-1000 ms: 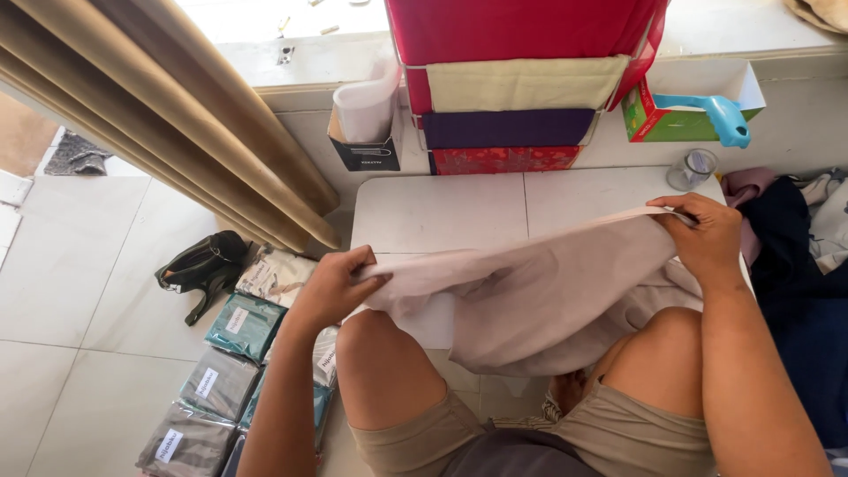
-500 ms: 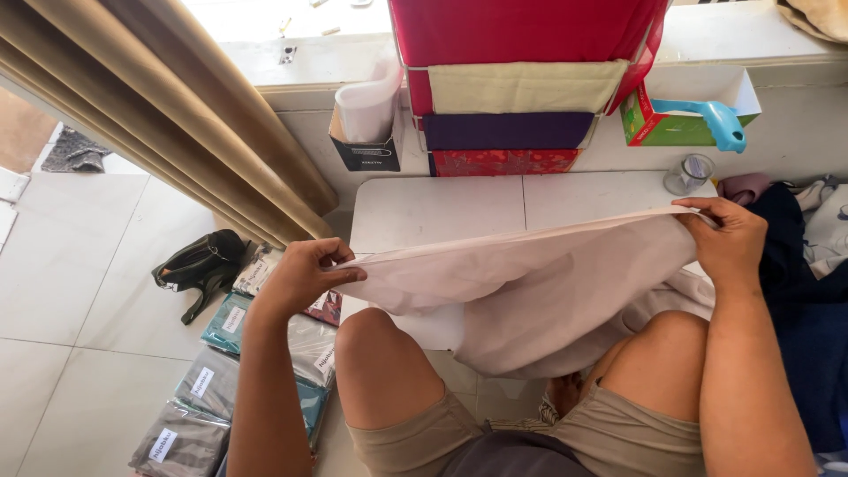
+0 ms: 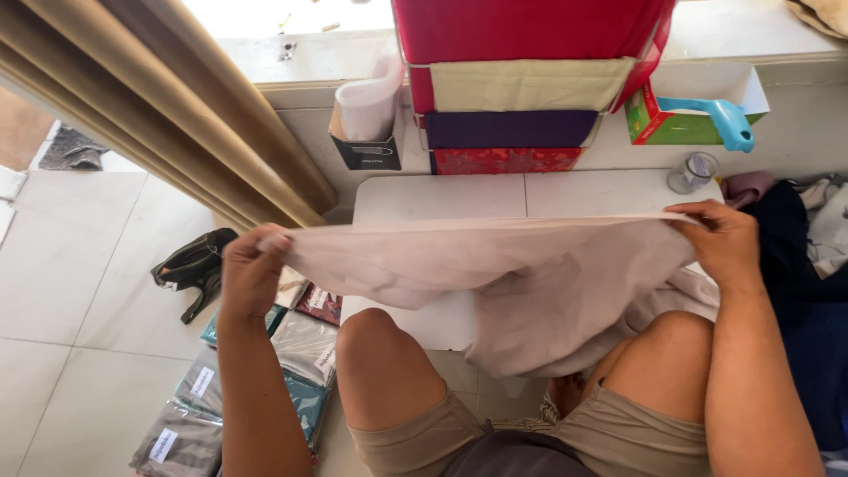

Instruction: Cleaning a piece of fabric with a lint roller and folding it neatly on a table.

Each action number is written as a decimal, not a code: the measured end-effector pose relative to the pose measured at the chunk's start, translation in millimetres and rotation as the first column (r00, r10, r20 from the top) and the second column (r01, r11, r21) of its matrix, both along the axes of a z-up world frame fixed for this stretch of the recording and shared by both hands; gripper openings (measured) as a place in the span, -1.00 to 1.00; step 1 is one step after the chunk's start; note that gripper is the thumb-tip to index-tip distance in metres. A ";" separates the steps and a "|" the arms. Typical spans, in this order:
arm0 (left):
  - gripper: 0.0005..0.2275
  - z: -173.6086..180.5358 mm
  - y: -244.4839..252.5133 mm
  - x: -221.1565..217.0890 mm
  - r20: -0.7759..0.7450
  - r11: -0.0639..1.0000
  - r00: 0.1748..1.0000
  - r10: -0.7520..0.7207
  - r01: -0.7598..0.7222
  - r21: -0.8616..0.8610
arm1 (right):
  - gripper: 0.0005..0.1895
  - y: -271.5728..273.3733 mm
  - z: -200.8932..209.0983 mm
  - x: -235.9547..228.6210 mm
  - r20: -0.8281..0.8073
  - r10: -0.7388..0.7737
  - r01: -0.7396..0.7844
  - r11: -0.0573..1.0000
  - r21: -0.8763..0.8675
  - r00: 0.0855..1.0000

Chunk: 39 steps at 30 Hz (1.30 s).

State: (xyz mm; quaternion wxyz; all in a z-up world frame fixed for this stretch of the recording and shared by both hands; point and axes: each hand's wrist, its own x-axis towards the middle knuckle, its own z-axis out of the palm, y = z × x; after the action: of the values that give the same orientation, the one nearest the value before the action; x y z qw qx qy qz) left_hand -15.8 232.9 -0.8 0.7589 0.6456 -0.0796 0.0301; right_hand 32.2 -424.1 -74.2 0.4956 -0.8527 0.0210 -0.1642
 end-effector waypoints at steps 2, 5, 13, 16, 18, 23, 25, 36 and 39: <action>-0.88 -5.9 3.2 7.5 -0.029 0.901 0.907 0.420 -0.421 -0.100 | -0.83 2.7 -1.3 2.0 -0.216 0.127 -0.132 0.991 -0.007 0.968; -0.86 8.0 -0.9 10.7 0.008 0.749 0.752 0.659 -0.657 0.087 | -0.86 24.9 11.1 0.3 -0.351 0.295 -0.259 0.955 0.146 0.889; -0.85 -3.6 19.3 5.4 -0.039 0.735 0.734 0.678 -0.677 0.040 | -0.84 17.2 1.2 0.9 -0.321 0.430 -0.304 0.876 0.375 0.844; -0.88 -6.7 21.6 3.1 -0.049 0.729 0.728 0.684 -0.684 0.026 | -0.86 15.9 -4.0 3.4 -0.290 0.445 -0.320 0.863 0.390 0.847; -0.89 -6.5 21.2 1.4 -0.059 0.718 0.716 0.696 -0.695 0.041 | -0.88 20.7 -1.5 3.1 -0.278 0.449 -0.328 0.862 0.387 0.849; -0.89 10.8 -1.1 5.3 0.119 0.446 0.529 0.841 -0.800 0.401 | -0.86 46.1 16.9 2.5 -0.415 0.384 -0.376 0.921 0.104 0.825; -0.91 5.8 1.4 11.3 0.157 0.372 0.443 0.883 -0.862 0.345 | -0.86 57.8 24.5 0.7 -0.462 0.388 -0.397 0.914 0.082 0.798; -0.75 -12.9 -102.2 34.9 0.416 0.753 0.822 0.389 -0.544 0.371 | -0.76 104.8 28.3 5.4 -0.371 0.484 -0.562 0.816 -0.135 0.792; -0.82 -8.9 -202.1 33.8 0.299 0.859 0.939 -0.170 -0.008 0.511 | -0.80 131.4 23.1 9.7 -0.235 0.586 -0.615 0.786 -0.067 0.775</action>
State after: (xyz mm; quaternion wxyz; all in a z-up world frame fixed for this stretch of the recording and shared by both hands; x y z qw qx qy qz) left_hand 17.9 30.8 -9.7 0.5392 0.8030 -0.2394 0.0846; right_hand 41.8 -292.7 -51.1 0.4561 -0.8592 -0.2141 0.0890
